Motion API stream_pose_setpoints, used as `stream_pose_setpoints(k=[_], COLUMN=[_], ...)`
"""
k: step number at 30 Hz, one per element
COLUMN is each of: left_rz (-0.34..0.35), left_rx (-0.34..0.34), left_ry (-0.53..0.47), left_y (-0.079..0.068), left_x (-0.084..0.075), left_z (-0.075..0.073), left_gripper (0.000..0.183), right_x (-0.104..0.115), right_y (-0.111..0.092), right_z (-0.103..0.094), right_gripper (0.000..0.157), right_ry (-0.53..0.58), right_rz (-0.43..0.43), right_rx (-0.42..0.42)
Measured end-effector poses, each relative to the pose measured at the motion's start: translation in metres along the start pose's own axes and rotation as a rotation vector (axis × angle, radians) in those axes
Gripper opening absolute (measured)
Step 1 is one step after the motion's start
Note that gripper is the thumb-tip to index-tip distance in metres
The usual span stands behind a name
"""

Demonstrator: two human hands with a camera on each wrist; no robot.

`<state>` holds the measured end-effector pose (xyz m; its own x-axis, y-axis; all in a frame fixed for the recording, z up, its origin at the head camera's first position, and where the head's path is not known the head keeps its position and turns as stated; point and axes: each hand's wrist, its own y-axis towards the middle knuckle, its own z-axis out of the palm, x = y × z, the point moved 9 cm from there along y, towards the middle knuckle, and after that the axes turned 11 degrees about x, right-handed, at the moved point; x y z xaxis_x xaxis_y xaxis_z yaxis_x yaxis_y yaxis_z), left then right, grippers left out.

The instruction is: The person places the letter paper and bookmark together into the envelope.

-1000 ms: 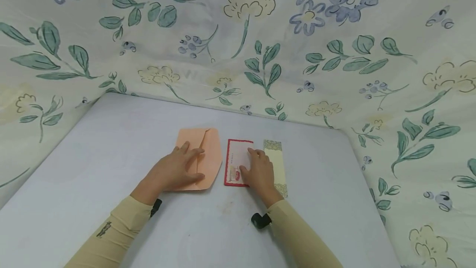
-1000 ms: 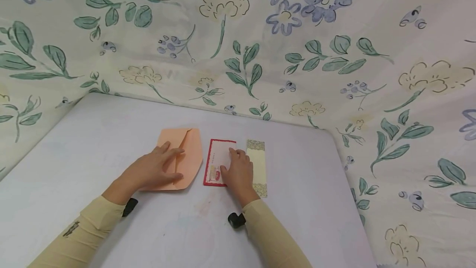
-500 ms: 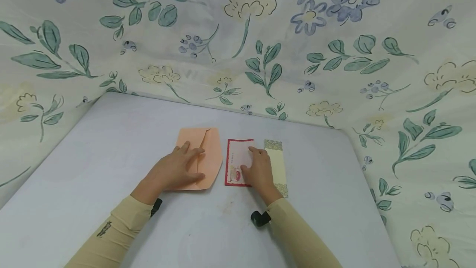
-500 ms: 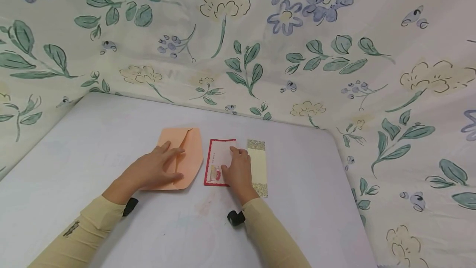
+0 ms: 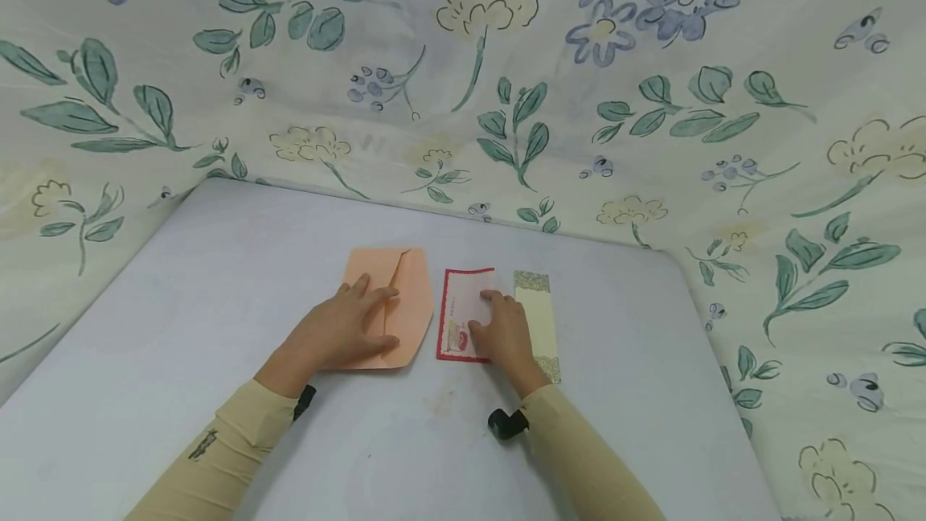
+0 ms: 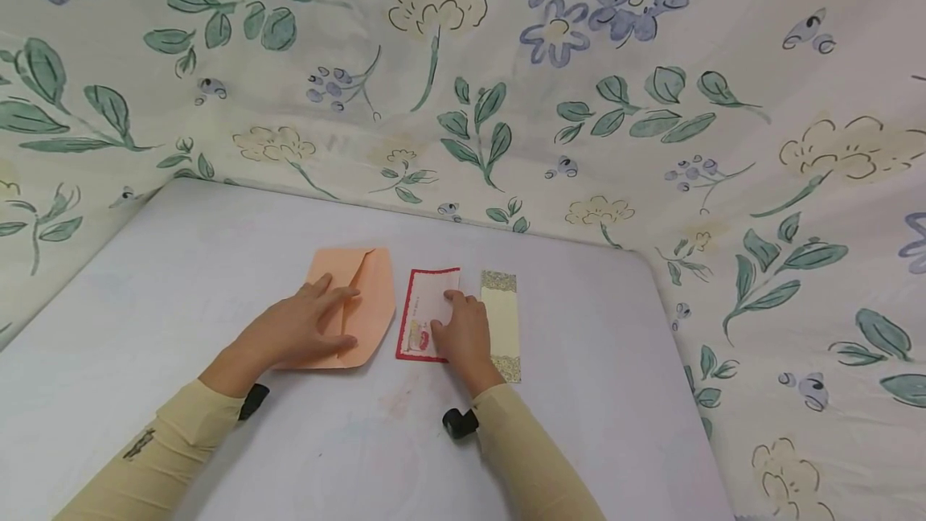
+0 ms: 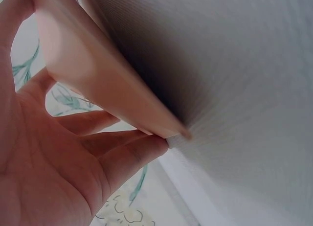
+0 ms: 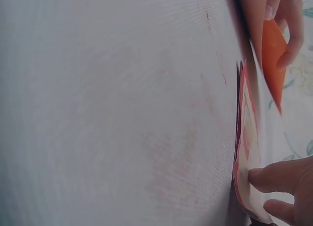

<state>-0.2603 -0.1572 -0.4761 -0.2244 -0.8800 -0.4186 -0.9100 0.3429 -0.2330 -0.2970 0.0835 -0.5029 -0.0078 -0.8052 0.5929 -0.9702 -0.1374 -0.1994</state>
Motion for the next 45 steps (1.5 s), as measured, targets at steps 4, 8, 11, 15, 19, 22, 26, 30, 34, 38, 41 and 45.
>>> stream_pose_setpoints(k=[4,8,11,15,19,22,26,30,34,38,41,45], left_rz=[-0.001,0.000,0.002,0.003,0.002,-0.006,-0.012,-0.007,0.000,0.001,-0.002,-0.008], left_rx=[-0.002,-0.002,-0.001,-0.002,-0.006,-0.006,-0.003,-0.003,-0.004,-0.002,0.001,0.005], left_ry=[0.000,0.001,-0.002,-0.002,-0.006,-0.014,-0.014,-0.009,-0.005,-0.001,-0.003,-0.005], left_y=[-0.001,-0.001,0.000,0.000,0.001,0.001,0.001,0.001,0.001,0.001,0.001,0.001], left_x=[-0.001,-0.001,0.000,0.001,0.001,0.001,0.000,0.000,-0.001,-0.001,-0.001,-0.001], left_z=[-0.001,-0.001,0.000,0.001,0.001,0.001,0.001,0.001,0.000,0.000,0.000,0.000], left_gripper=[0.079,0.079,0.079,0.079,0.080,0.079,0.079,0.079,0.079,0.078,0.078,0.078], right_x=[-0.001,0.000,0.001,0.000,-0.002,-0.003,-0.002,0.000,0.003,0.005,0.006,0.008], right_y=[0.000,-0.001,-0.002,-0.002,-0.001,-0.002,-0.003,-0.004,-0.005,-0.005,-0.005,-0.005], right_z=[0.001,0.000,-0.003,-0.006,-0.006,-0.007,-0.010,-0.014,-0.017,-0.019,-0.021,-0.022], right_gripper=[0.056,0.055,0.051,0.045,0.041,0.040,0.039,0.038,0.038,0.039,0.039,0.038], right_ry=[0.009,0.030,0.049,0.068,0.092,0.116,0.147,0.172,0.187,0.190,0.186,0.187], right_rz=[0.006,-0.009,-0.027,-0.044,-0.041,-0.049,-0.082,-0.103,-0.114,-0.122,-0.130,-0.142], right_rx=[0.009,0.006,-0.009,-0.036,-0.049,-0.058,-0.084,-0.101,-0.112,-0.126,-0.139,-0.155])
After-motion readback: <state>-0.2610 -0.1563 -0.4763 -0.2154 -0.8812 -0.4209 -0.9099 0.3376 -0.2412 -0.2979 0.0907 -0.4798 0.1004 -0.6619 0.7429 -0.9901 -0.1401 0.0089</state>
